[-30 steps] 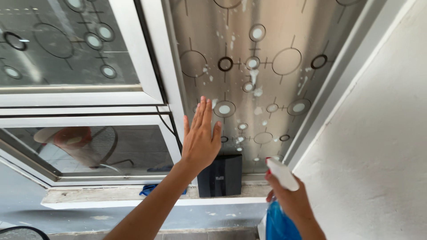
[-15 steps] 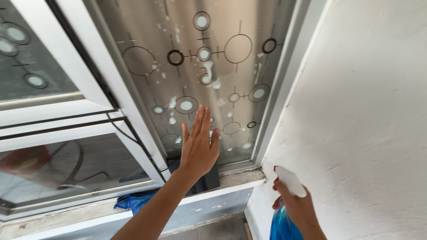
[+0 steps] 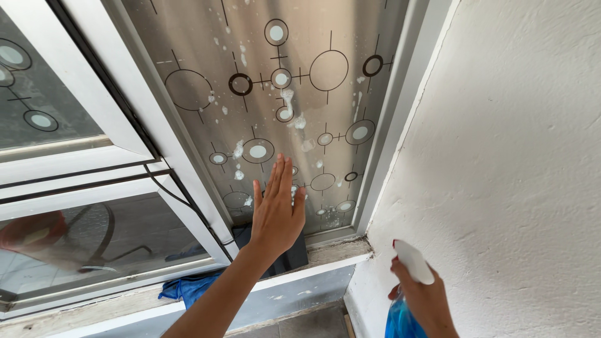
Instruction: The person cleans a window using a blue cloth and a spray bottle. They wipe the glass, spray cleaning solution, and continue wiping different sections of the window. The person also moves a small stool and handles a red bucket during the task.
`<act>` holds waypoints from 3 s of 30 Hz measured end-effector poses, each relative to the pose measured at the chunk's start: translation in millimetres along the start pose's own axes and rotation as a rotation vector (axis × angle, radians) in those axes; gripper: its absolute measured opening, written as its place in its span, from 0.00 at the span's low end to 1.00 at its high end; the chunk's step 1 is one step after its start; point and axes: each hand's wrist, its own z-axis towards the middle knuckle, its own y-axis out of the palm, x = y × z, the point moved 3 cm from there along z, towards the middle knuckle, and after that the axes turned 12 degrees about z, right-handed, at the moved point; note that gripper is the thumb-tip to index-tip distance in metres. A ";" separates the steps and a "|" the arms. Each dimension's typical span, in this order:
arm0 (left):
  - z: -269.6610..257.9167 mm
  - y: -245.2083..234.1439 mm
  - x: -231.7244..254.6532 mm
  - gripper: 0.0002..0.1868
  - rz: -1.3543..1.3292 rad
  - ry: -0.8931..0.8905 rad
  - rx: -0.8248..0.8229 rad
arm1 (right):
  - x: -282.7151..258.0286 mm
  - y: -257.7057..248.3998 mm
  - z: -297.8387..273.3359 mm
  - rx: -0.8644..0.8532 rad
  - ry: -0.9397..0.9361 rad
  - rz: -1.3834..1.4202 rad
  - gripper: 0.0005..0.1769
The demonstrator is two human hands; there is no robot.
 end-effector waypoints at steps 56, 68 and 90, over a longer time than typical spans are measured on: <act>174.5 -621.6 184.4 0.33 -0.374 0.617 1.188 | -726.6 173.1 -182.7 -0.644 -1.381 0.521 0.18; 165.5 -663.4 172.7 0.33 -0.355 0.572 1.270 | -771.4 154.3 -200.3 -0.448 -1.385 0.396 0.17; 154.0 -670.2 186.5 0.34 -0.276 0.517 1.240 | -805.1 147.4 -208.4 -0.457 -1.475 0.486 0.16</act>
